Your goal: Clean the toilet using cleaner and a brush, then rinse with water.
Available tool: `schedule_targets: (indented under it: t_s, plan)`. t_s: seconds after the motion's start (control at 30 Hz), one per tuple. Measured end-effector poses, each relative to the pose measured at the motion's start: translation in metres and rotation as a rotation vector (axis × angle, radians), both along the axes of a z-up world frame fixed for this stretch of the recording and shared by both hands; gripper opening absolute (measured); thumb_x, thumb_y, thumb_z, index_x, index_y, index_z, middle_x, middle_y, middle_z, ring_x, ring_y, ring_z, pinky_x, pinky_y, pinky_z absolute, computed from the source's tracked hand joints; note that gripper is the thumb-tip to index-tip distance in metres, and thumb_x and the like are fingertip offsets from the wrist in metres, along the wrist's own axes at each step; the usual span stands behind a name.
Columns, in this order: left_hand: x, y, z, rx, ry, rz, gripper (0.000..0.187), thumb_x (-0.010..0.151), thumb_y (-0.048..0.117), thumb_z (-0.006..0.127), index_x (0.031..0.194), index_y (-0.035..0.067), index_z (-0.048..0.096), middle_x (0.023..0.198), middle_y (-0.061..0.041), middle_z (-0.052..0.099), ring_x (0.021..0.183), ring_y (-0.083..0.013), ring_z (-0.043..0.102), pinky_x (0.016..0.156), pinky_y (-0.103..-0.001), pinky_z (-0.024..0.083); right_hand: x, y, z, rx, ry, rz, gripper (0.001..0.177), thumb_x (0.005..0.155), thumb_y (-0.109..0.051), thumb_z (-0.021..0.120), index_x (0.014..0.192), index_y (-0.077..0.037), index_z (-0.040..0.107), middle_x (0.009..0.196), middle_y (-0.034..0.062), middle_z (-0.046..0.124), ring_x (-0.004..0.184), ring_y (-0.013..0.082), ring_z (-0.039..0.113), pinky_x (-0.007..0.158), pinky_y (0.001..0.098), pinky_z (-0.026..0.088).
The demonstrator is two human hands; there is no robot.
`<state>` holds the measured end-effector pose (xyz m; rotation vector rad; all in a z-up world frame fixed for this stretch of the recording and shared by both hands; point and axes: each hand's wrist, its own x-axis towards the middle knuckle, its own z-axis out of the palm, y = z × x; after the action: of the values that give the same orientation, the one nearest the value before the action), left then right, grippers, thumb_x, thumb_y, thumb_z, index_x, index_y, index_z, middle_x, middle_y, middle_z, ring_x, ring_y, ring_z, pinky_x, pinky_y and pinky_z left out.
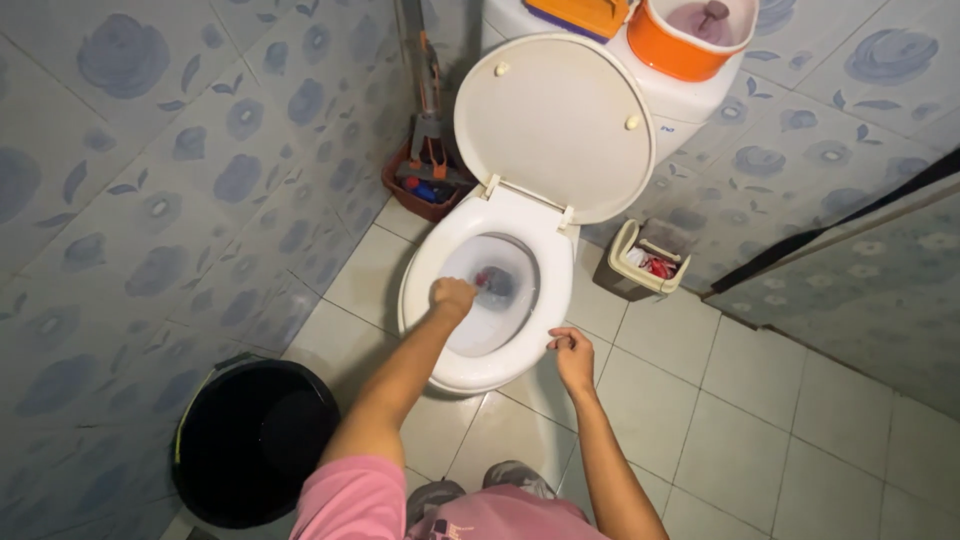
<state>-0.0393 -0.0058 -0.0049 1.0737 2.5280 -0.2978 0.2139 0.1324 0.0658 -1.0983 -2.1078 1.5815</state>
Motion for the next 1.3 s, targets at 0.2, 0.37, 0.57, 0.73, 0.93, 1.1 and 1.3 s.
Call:
schedule_targets:
  t_s: [0.2, 0.37, 0.57, 0.73, 0.93, 1.1, 1.3]
  plan:
    - [-0.004, 0.017, 0.065, 0.105, 0.059, -0.003, 0.023, 0.094, 0.017, 0.061, 0.106, 0.018, 0.081, 0.11, -0.005, 0.077, 0.102, -0.0259, 0.074, 0.08, -0.042, 0.058, -0.002, 0.007, 0.004, 0.02, 0.002, -0.035, 0.028, 0.095, -0.004, 0.049, 0.101, -0.003, 0.076, 0.079, 0.0049, 0.071, 0.068, 0.0115, 0.056, 0.063, 0.0278, 0.046]
    - [0.002, -0.001, 0.07, 0.196, 0.012, 0.118, 0.021, 0.09, 0.017, 0.065, 0.103, 0.017, 0.081, 0.107, -0.01, 0.077, 0.101, -0.0285, 0.075, 0.082, -0.041, 0.059, -0.004, 0.002, 0.003, 0.014, 0.018, -0.005, 0.027, 0.096, -0.005, 0.05, 0.101, -0.003, 0.076, 0.078, 0.0056, 0.071, 0.068, 0.0115, 0.057, 0.064, 0.0274, 0.047]
    - [0.043, -0.034, 0.098, 0.355, -0.269, 0.493, 0.027, 0.087, 0.022, 0.064, 0.107, 0.01, 0.078, 0.106, -0.021, 0.075, 0.103, -0.0368, 0.074, 0.087, -0.048, 0.058, -0.021, 0.01, -0.012, 0.026, 0.038, 0.037, 0.027, 0.099, -0.007, 0.05, 0.1, -0.002, 0.076, 0.077, 0.0062, 0.072, 0.069, 0.0119, 0.06, 0.066, 0.027, 0.048]
    - [0.088, -0.078, 0.113, 0.419, -0.39, 0.635, 0.031, 0.09, 0.025, 0.061, 0.112, 0.012, 0.078, 0.107, -0.021, 0.074, 0.105, -0.0394, 0.072, 0.091, -0.05, 0.056, -0.037, -0.01, -0.013, 0.006, 0.014, 0.091, 0.028, 0.098, -0.006, 0.049, 0.102, -0.002, 0.076, 0.078, 0.0058, 0.073, 0.069, 0.0126, 0.06, 0.066, 0.0275, 0.048]
    - [0.127, -0.135, 0.143, 0.476, -0.389, 0.661, 0.039, 0.09, 0.028, 0.061, 0.127, 0.023, 0.071, 0.107, -0.019, 0.075, 0.106, -0.0369, 0.07, 0.094, -0.049, 0.054, -0.062, -0.039, -0.035, -0.015, 0.052, 0.203, 0.027, 0.098, -0.004, 0.049, 0.105, -0.002, 0.075, 0.078, 0.0075, 0.071, 0.07, 0.0131, 0.061, 0.069, 0.0278, 0.05]
    - [0.143, -0.156, 0.195, 0.369, -0.323, 0.591, 0.034, 0.092, 0.027, 0.06, 0.123, 0.023, 0.074, 0.106, -0.015, 0.077, 0.104, -0.0346, 0.071, 0.093, -0.049, 0.054, -0.065, -0.085, -0.033, 0.043, 0.045, 0.512, 0.04, 0.092, 0.0, 0.047, 0.122, -0.01, 0.071, 0.089, 0.0063, 0.066, 0.081, 0.0157, 0.063, 0.077, 0.0288, 0.053]
    - [0.13, -0.168, 0.205, 0.398, -0.443, 0.532, 0.035, 0.087, 0.028, 0.064, 0.12, 0.027, 0.075, 0.104, -0.016, 0.076, 0.1, -0.0349, 0.073, 0.089, -0.048, 0.056, -0.053, -0.111, 0.033, 0.191, 0.036, 0.827, 0.05, 0.079, 0.004, 0.064, 0.126, -0.012, 0.073, 0.099, 0.0124, 0.047, 0.089, 0.0266, 0.054, 0.084, 0.0338, 0.048]
